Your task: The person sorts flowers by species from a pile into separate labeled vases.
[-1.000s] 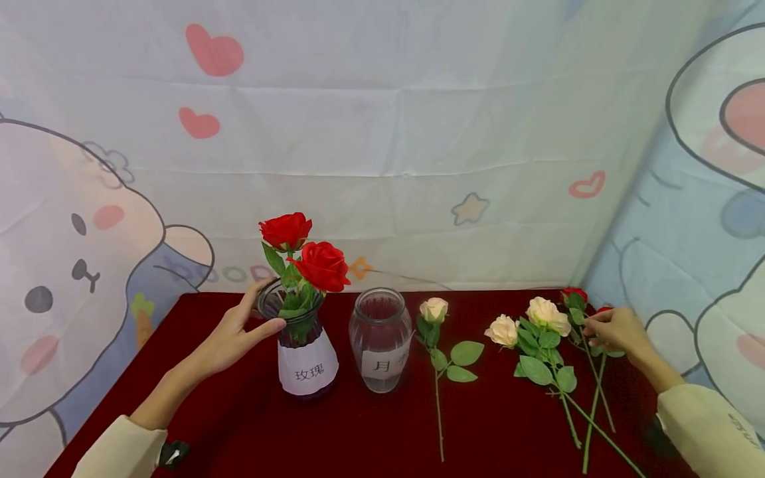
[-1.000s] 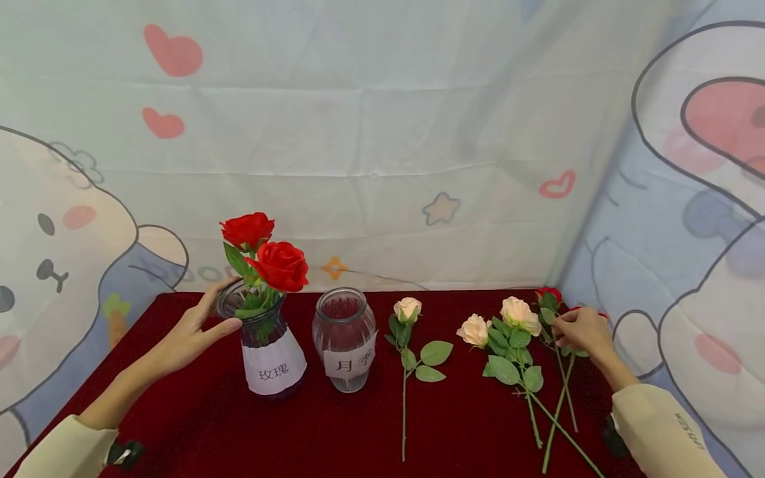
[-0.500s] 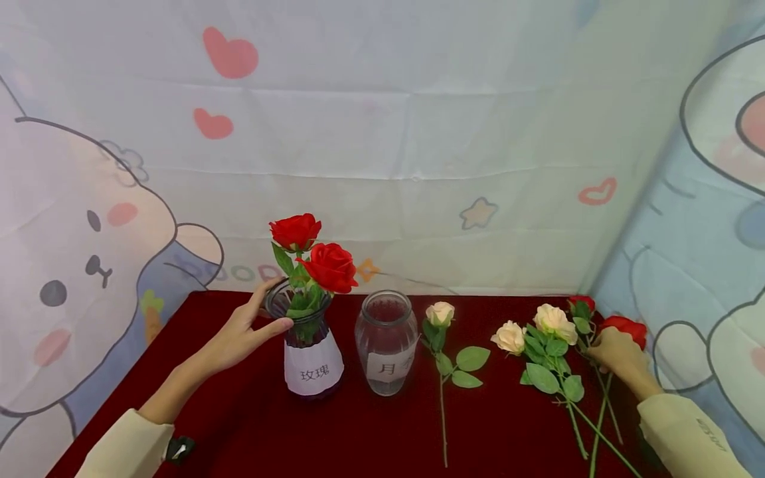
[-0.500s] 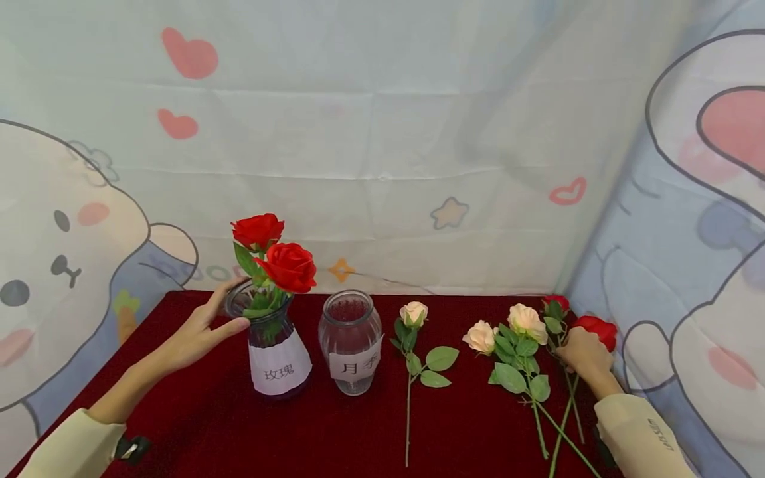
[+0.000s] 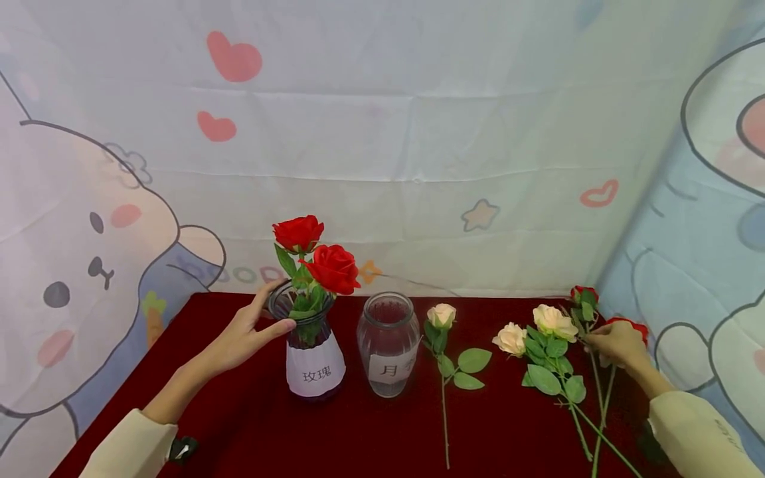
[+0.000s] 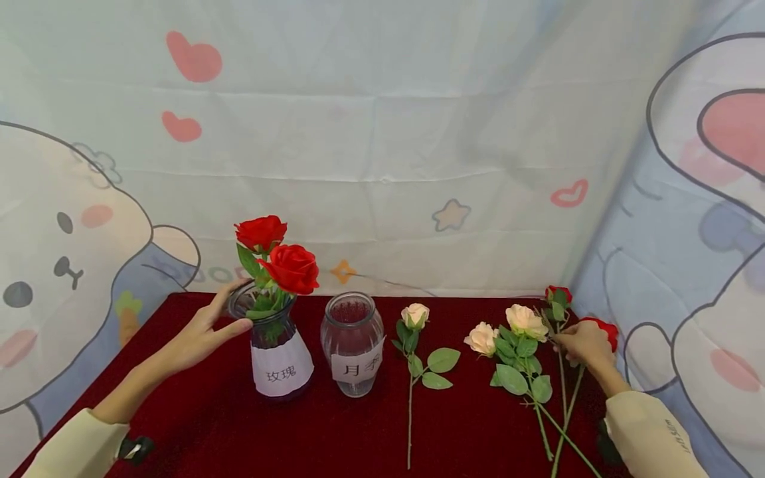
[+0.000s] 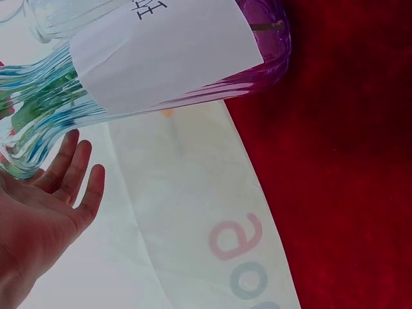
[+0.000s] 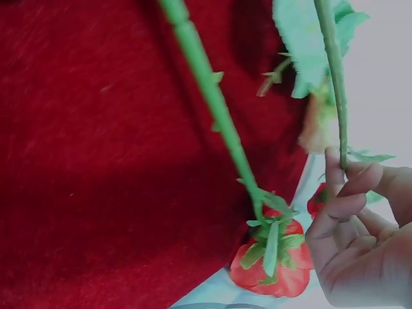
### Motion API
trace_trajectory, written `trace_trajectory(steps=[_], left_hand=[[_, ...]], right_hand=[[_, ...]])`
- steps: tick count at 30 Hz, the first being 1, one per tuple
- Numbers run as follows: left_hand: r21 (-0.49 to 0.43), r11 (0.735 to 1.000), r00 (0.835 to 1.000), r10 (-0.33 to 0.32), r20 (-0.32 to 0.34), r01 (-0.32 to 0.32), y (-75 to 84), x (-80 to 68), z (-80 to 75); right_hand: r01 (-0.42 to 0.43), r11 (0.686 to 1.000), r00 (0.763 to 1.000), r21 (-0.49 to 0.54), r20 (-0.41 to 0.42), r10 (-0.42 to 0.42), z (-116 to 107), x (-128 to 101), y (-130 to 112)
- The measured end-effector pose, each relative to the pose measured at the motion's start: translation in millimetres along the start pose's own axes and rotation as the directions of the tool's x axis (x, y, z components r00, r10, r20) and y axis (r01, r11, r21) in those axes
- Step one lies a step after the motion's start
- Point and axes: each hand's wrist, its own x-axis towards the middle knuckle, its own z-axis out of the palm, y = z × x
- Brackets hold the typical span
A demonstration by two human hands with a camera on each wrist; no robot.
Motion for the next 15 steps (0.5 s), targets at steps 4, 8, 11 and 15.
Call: trace_trajectory(steps=[4, 8, 11, 15], left_hand=[[-0.010, 1.000, 1.000, 0.002, 0.009, -0.002, -0.4, -0.4, 1.5], [-0.011, 1.000, 1.000, -0.001, 0.007, 0.001, -0.9, -0.6, 2.0], [-0.010, 1.000, 1.000, -0.005, 0.003, 0.005, -1.0, -0.4, 1.3], [-0.010, 1.000, 1.000, -0.007, 0.003, 0.007, -1.2, 0.5, 0.3]], right_hand=[[-0.058, 0.984, 0.998, 0.168, 0.022, 0.055, -5.9, -4.6, -6.9], [-0.140, 0.924, 0.989, 0.357, 0.097, 0.112, -13.3, -6.7, -17.6], [-0.186, 0.871, 0.980, 0.454, 0.151, 0.131, -17.0, -5.5, -26.3], [-0.203, 0.802, 0.974, 0.561, 0.198, 0.108, -20.9, -5.8, -39.6]])
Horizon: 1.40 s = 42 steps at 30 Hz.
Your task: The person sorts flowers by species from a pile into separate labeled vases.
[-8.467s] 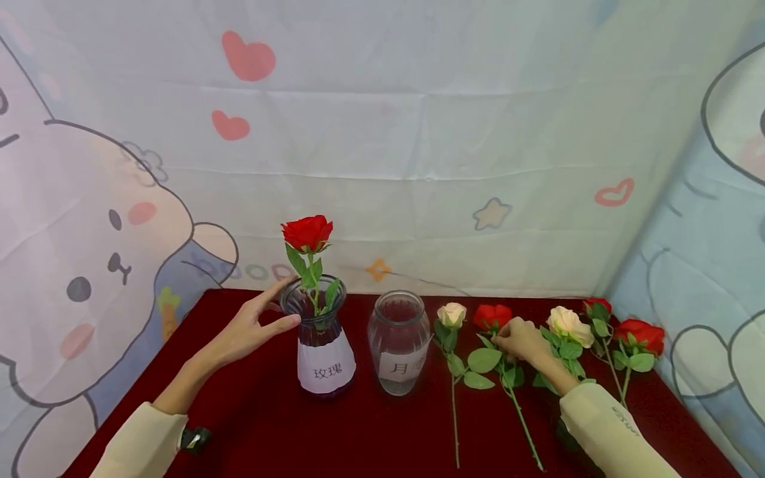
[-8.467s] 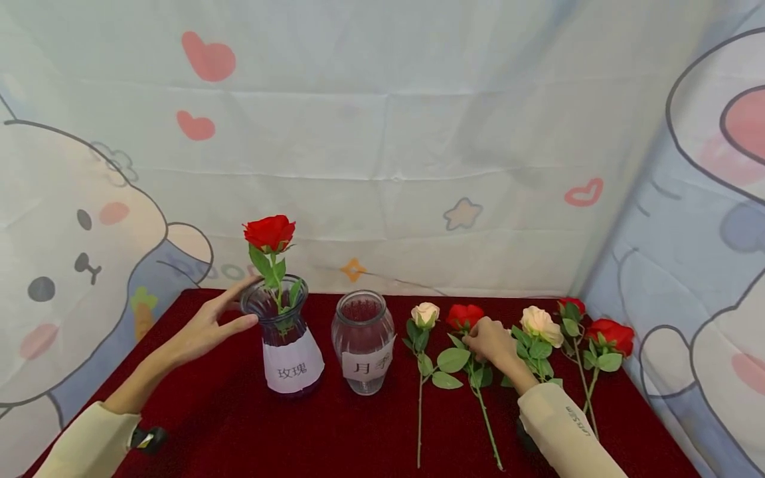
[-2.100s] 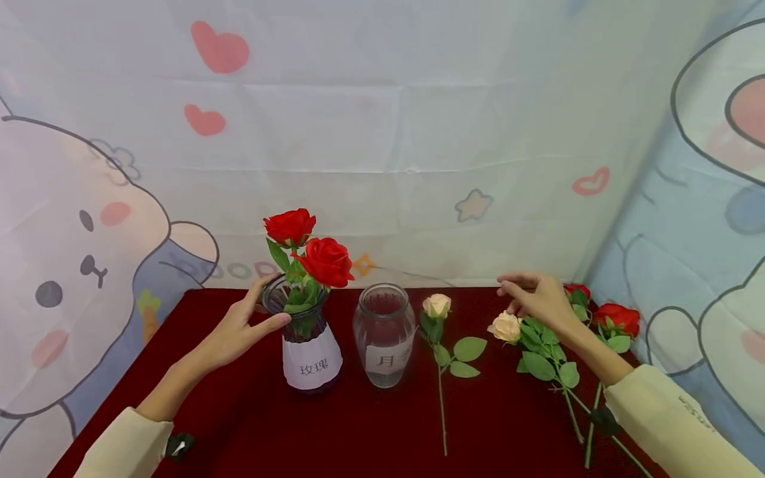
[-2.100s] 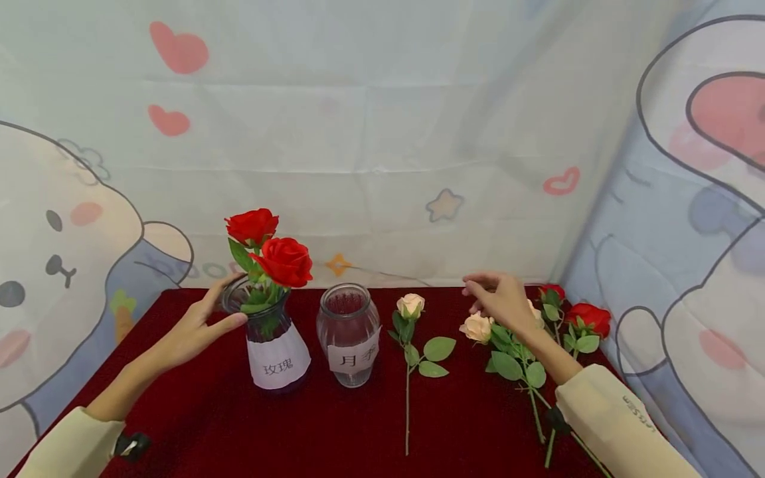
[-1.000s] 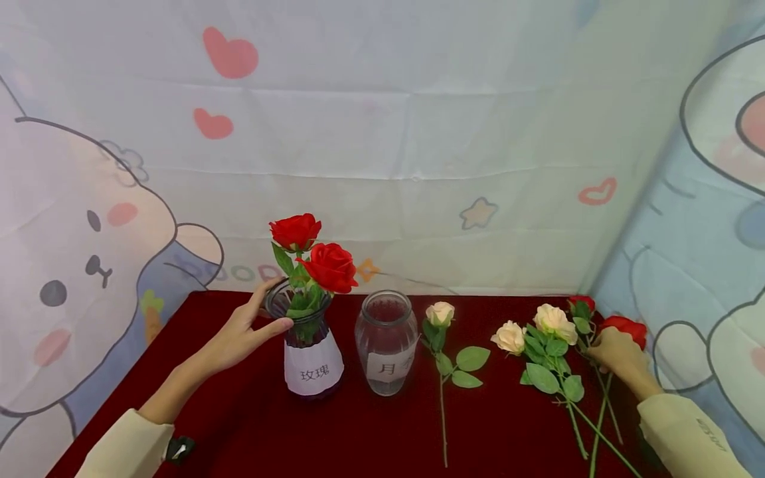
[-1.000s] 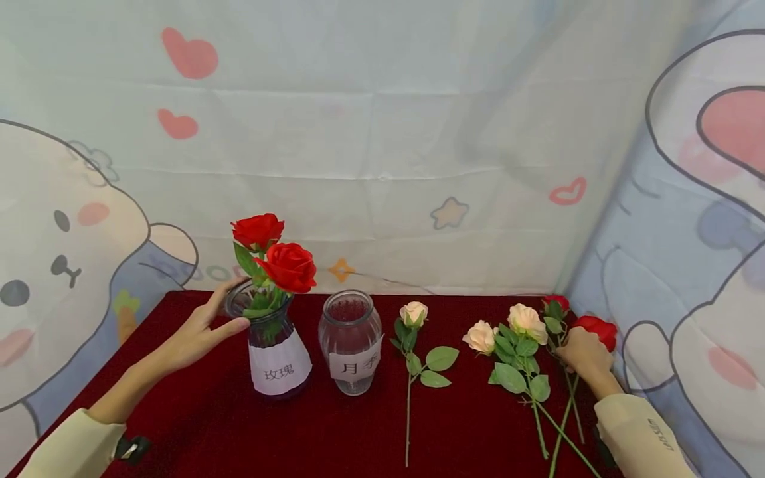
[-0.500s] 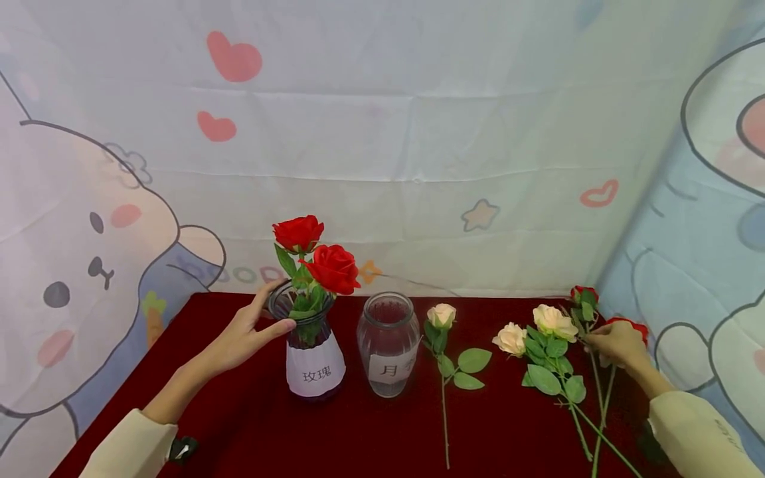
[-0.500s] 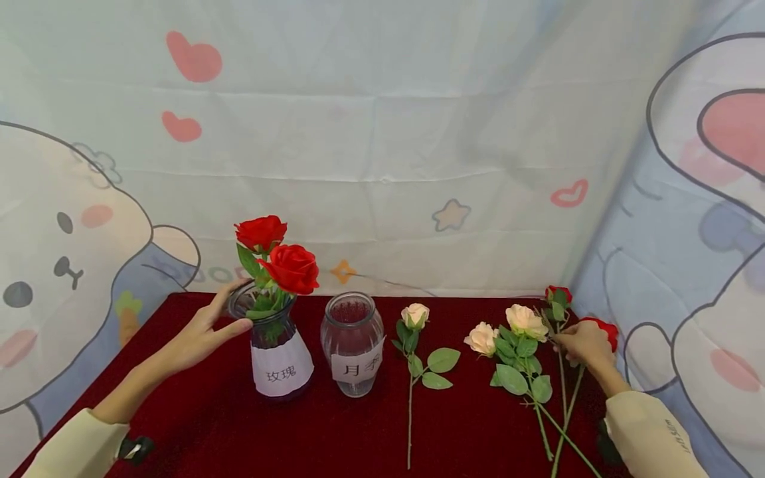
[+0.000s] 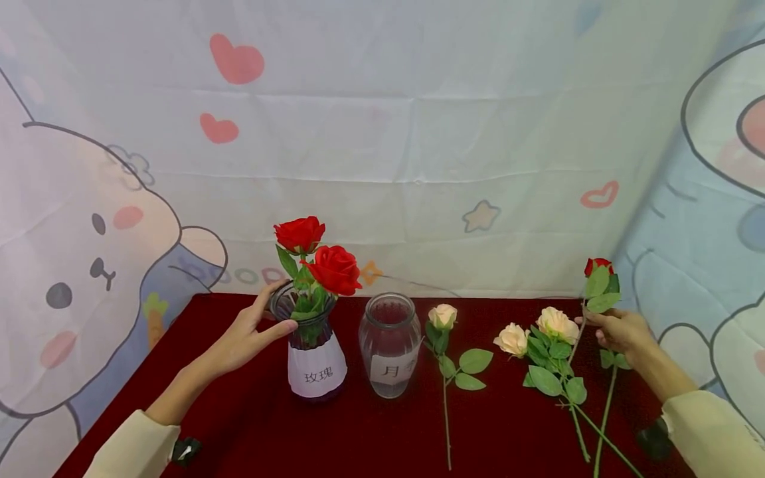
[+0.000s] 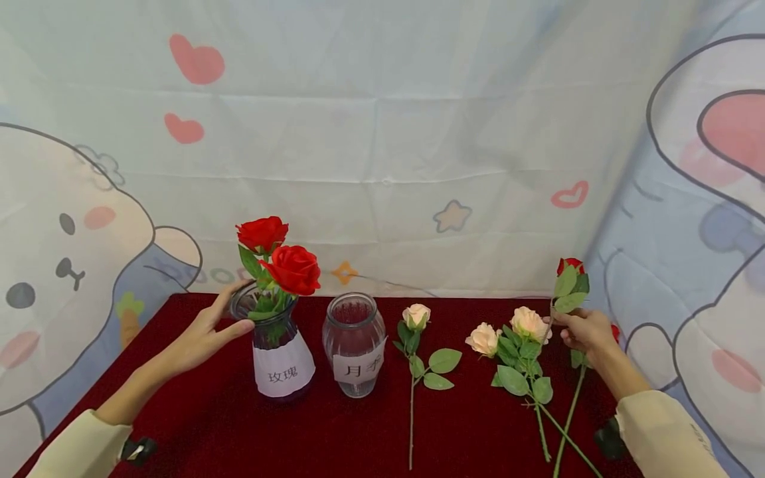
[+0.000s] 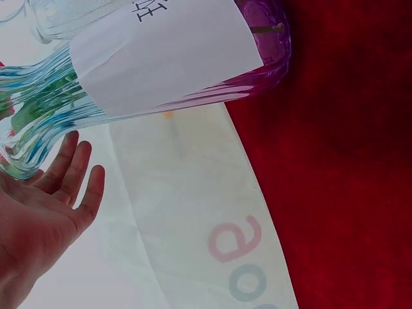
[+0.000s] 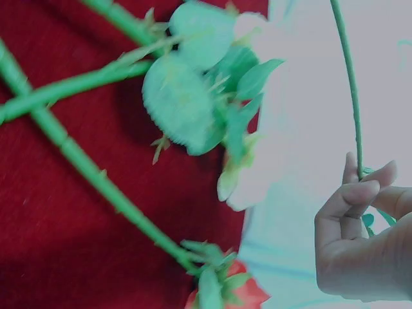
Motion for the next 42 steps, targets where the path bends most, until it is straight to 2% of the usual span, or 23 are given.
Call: trace_trajectory(steps=[3, 6, 10, 14, 19, 22, 26, 30, 33, 36, 42], left_hand=[[-0.004, 1.000, 1.000, -0.004, 0.000, 0.004, 0.4, 0.4, 0.4], [-0.008, 1.000, 1.000, -0.005, -0.002, 0.005, 0.6, 0.1, 1.1], [-0.003, 1.000, 1.000, 0.001, -0.004, -0.001, -0.4, -0.4, 2.1], [-0.008, 1.000, 1.000, -0.002, -0.004, 0.002, -1.2, -0.3, 3.1], [-0.016, 1.000, 1.000, -0.001, -0.001, 0.001, -0.5, 1.2, 3.9], [-0.006, 1.000, 1.000, 0.011, -0.006, -0.011, 0.5, 1.9, 2.5], [0.006, 1.000, 1.000, 0.017, -0.015, -0.017, 1.6, 1.2, -1.0], [0.005, 1.000, 1.000, 0.015, -0.010, -0.015, 1.4, 0.6, -2.4], [-0.004, 1.000, 1.000, 0.010, -0.008, -0.010, 0.9, 0.8, -2.0], [-0.008, 1.000, 1.000, 0.005, -0.010, -0.005, 0.8, 0.7, -1.0], [-0.012, 1.000, 1.000, -0.011, -0.007, 0.011, -1.3, -2.4, 2.2]], right_hand=[[0.019, 0.991, 0.999, 0.130, 0.045, -0.025, 3.8, -3.8, -10.5], [0.032, 0.963, 0.994, 0.268, 0.093, -0.059, 9.0, -7.7, -21.4], [0.019, 0.898, 0.987, 0.440, 0.137, -0.088, 17.8, -13.3, -35.3], [0.000, 0.832, 0.977, 0.554, 0.176, -0.118, 26.7, -19.2, -47.1], [-0.011, 0.759, 0.953, 0.651, 0.236, -0.189, 37.4, -29.1, -58.6], [-0.023, 0.730, 0.941, 0.683, 0.261, -0.215, 47.1, -34.5, -66.5], [-0.025, 0.725, 0.934, 0.688, 0.275, -0.229, 65.9, -42.5, -79.0], [0.038, 0.727, 0.928, 0.686, 0.246, -0.281, 87.7, -50.7, -90.6], [0.101, 0.716, 0.921, 0.690, 0.208, -0.331, 105.4, -55.4, -98.5], [0.126, 0.709, 0.918, 0.694, 0.191, -0.349, 124.3, -60.3, -106.9], [0.142, 0.703, 0.899, 0.697, 0.206, -0.386, 164.9, -68.6, -123.3]])
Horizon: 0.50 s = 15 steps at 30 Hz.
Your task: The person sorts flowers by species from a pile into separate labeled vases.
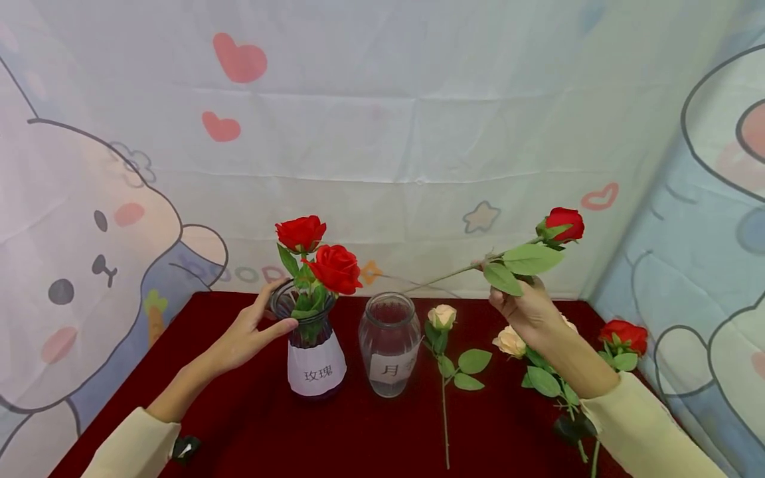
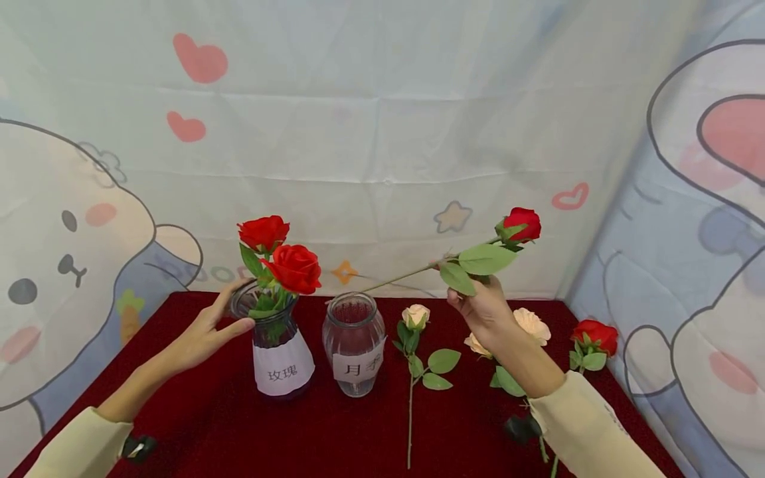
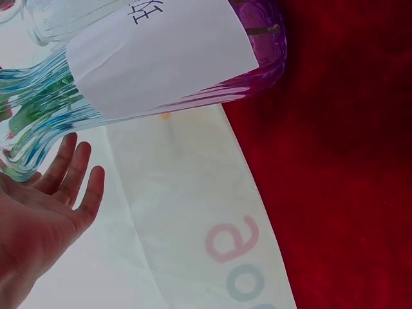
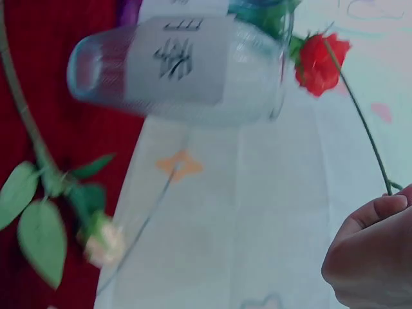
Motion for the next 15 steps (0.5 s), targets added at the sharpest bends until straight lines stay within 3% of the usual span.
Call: trace_trajectory(steps=[3, 7, 15], left_hand=[[-0.006, 1.000, 1.000, -0.012, 0.004, 0.012, -2.5, -0.7, 2.0], [0.003, 1.000, 1.000, -0.007, 0.003, 0.007, -5.2, 0.5, 3.6], [0.009, 1.000, 1.000, 0.006, -0.009, -0.006, -3.1, 6.4, 3.9]], right_hand=[[0.012, 1.000, 1.000, -0.028, 0.001, -0.012, 18.3, 4.8, 8.0], [0.031, 0.990, 0.999, -0.141, -0.007, -0.033, 39.8, 11.5, 18.2], [0.114, 0.920, 0.993, -0.374, 0.015, -0.117, 66.4, 22.9, 30.4]])
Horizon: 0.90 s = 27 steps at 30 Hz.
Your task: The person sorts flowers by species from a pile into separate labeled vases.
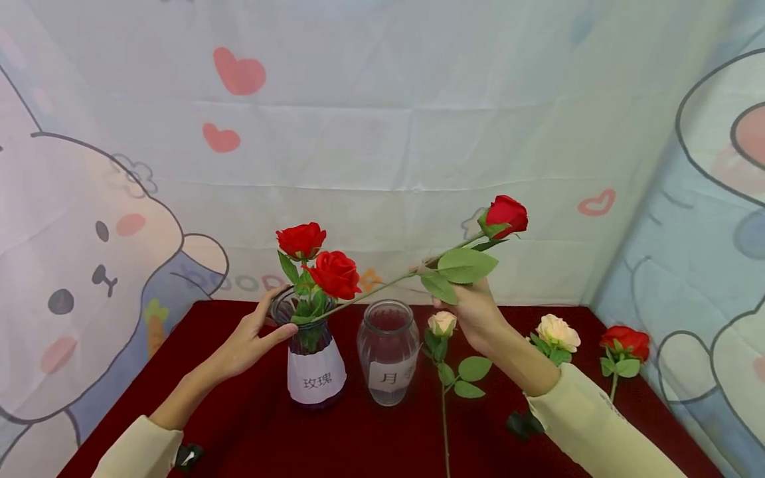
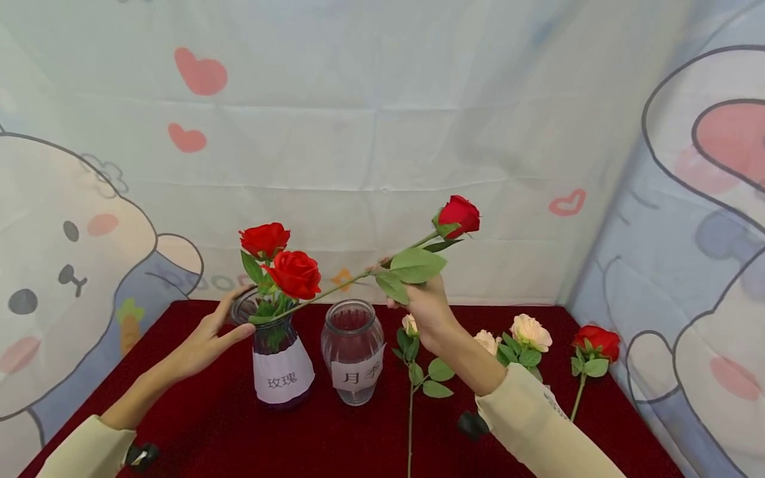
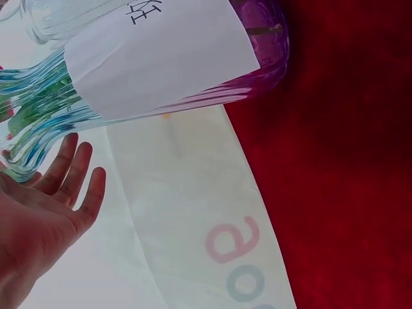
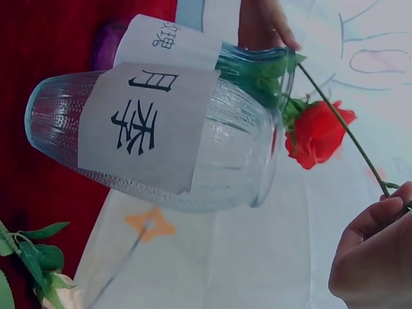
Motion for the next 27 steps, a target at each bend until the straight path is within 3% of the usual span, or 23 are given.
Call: trace_trajectory(steps=[5, 11, 16, 22, 27], left_hand=[[-0.037, 0.999, 1.000, -0.010, 0.006, 0.010, 1.7, 1.9, 6.1], [-0.061, 0.998, 1.000, -0.019, 0.001, 0.019, 2.5, 1.9, 7.9], [-0.070, 0.998, 1.000, -0.008, 0.001, 0.008, 2.1, 2.9, 8.3], [-0.068, 0.998, 1.000, -0.001, 0.004, 0.001, 1.6, 1.6, 7.6], [-0.046, 0.999, 1.000, -0.008, 0.004, 0.008, 0.3, -7.3, 0.8]], right_hand=[[0.081, 0.991, 0.997, -0.109, 0.000, -0.082, 10.2, 1.8, 0.2], [0.070, 0.984, 0.997, -0.162, 0.023, -0.067, 24.1, 0.9, 3.3], [0.132, 0.966, 0.991, -0.224, 0.049, -0.124, 36.4, 5.9, 7.6], [0.220, 0.922, 0.974, -0.319, 0.119, -0.192, 54.9, 16.2, 12.0], [0.249, 0.907, 0.960, -0.338, 0.208, -0.186, 79.1, 22.1, 18.6]])
